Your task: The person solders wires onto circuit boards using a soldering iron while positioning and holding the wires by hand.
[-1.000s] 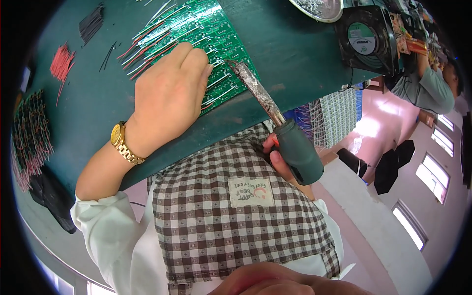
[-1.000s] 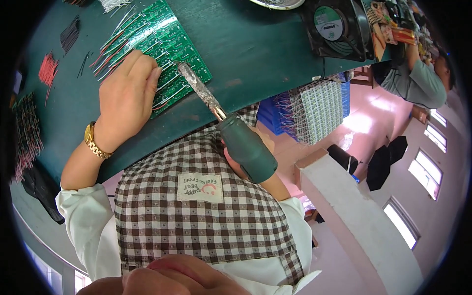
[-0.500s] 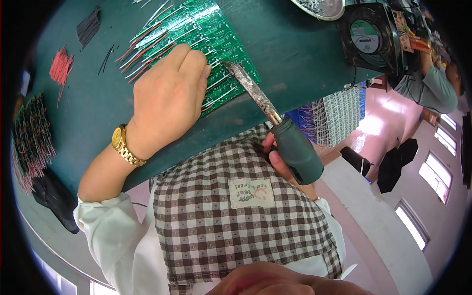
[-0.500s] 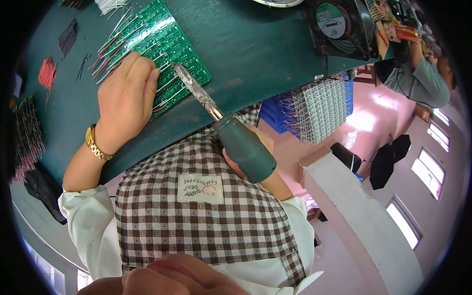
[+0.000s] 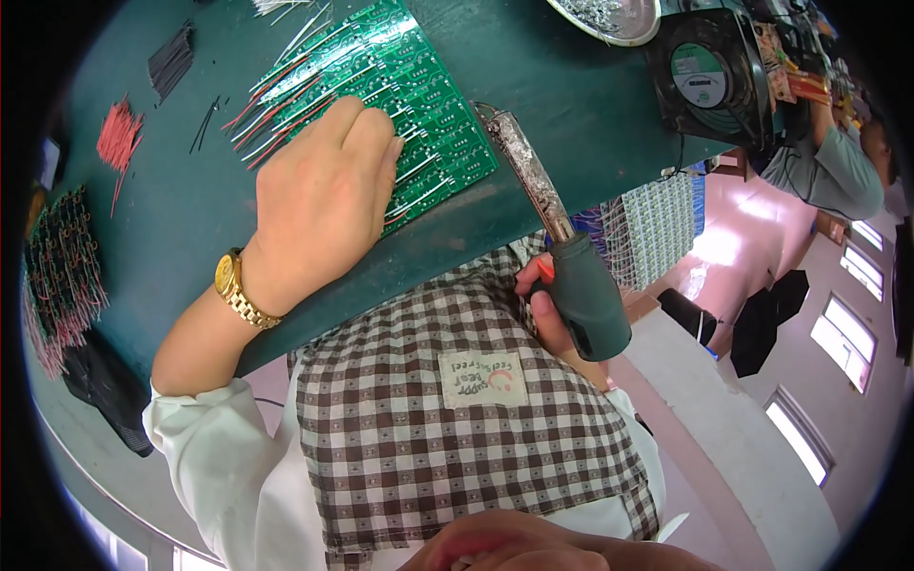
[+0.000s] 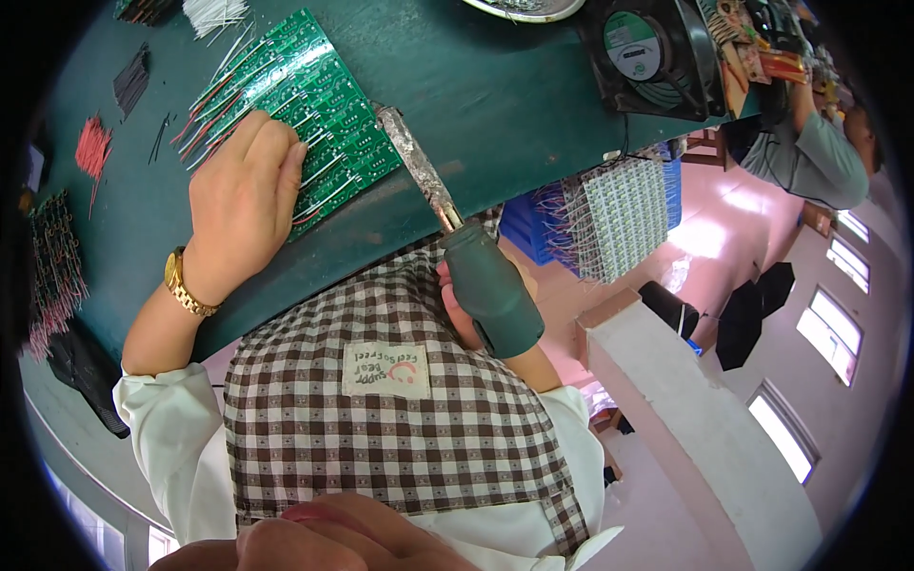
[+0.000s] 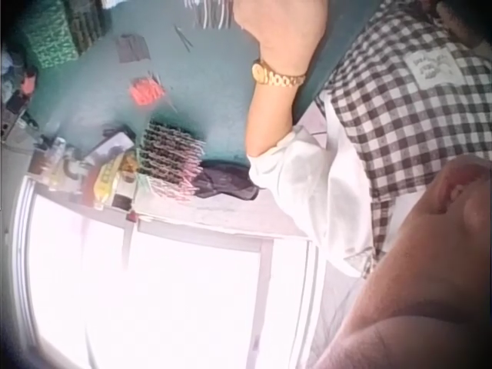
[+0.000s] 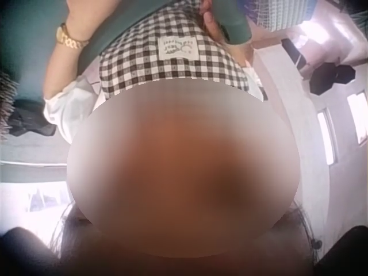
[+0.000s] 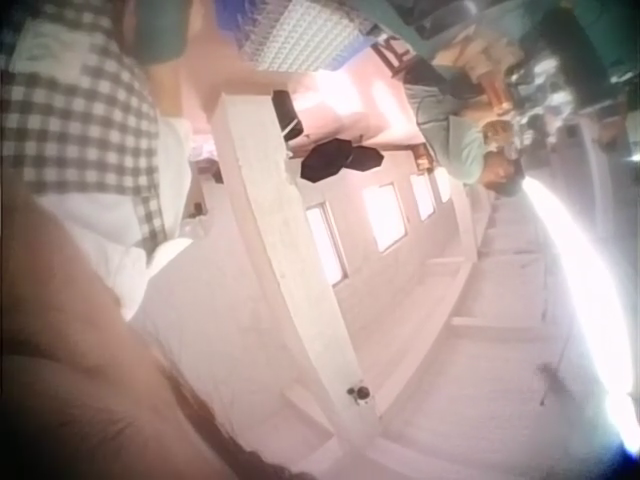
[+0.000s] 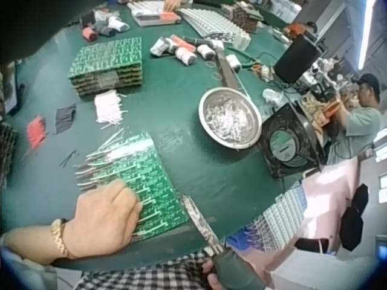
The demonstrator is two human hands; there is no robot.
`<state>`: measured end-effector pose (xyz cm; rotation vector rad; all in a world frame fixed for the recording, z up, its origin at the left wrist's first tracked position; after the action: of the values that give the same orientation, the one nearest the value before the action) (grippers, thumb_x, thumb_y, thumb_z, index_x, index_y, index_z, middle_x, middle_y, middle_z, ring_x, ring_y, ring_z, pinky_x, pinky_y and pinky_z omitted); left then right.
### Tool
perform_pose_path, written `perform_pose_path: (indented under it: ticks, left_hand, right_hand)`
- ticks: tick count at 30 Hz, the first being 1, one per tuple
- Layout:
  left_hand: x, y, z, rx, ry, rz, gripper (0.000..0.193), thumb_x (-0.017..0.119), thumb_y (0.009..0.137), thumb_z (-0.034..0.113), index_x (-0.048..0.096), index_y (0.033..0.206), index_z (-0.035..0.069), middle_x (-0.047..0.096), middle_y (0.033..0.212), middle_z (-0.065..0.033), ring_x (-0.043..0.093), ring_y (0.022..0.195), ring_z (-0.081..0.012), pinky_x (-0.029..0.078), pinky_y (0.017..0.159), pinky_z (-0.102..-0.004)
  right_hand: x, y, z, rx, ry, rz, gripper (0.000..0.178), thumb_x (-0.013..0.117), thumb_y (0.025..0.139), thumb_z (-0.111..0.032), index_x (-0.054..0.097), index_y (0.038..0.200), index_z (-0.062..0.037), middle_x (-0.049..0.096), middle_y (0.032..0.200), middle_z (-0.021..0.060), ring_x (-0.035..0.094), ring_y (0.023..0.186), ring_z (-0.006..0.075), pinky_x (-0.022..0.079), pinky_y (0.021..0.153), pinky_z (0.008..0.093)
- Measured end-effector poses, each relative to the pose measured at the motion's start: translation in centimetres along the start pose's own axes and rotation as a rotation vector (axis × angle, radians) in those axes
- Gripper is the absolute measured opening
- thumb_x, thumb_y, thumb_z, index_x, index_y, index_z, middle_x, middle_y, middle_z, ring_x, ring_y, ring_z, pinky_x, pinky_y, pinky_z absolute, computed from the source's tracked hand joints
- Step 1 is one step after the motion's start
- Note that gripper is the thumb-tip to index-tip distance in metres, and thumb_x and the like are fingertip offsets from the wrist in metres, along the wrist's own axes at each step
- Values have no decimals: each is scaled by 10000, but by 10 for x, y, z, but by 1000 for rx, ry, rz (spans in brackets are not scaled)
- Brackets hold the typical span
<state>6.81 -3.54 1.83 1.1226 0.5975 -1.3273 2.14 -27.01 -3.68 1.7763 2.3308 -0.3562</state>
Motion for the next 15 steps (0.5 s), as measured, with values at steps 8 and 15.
perform_pose_path:
  ticks: [8, 15]
  left_hand:
    - [-2, -1, -3, 8, 8, 4, 120, 621, 834, 104, 513, 803, 60, 489, 747, -92, 553, 635, -268, 450, 540, -361]
    - [-4, 0, -5, 3, -26, -33, 86, 604, 854, 77, 525, 832, 51, 503, 775, -115, 550, 666, -308, 443, 569, -384]
  right_hand:
    - [15, -1, -5, 44, -20, -185, 358, 593, 907, -191, 488, 1217, -47, 591, 943, 100, 559, 828, 175, 462, 757, 320]
    - [16, -1, 2, -36, -27, -199, 344, 592, 901, -160, 489, 1211, -50, 584, 939, 98, 557, 828, 169, 463, 750, 314]
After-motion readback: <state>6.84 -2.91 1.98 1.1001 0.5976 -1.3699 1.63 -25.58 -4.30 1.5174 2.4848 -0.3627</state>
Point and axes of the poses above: each hand's wrist, its own y-axis towards the middle knuckle, its own x-axis out of the palm, z = x × y, the point moved 9 cm from there along y, towards the middle knuckle
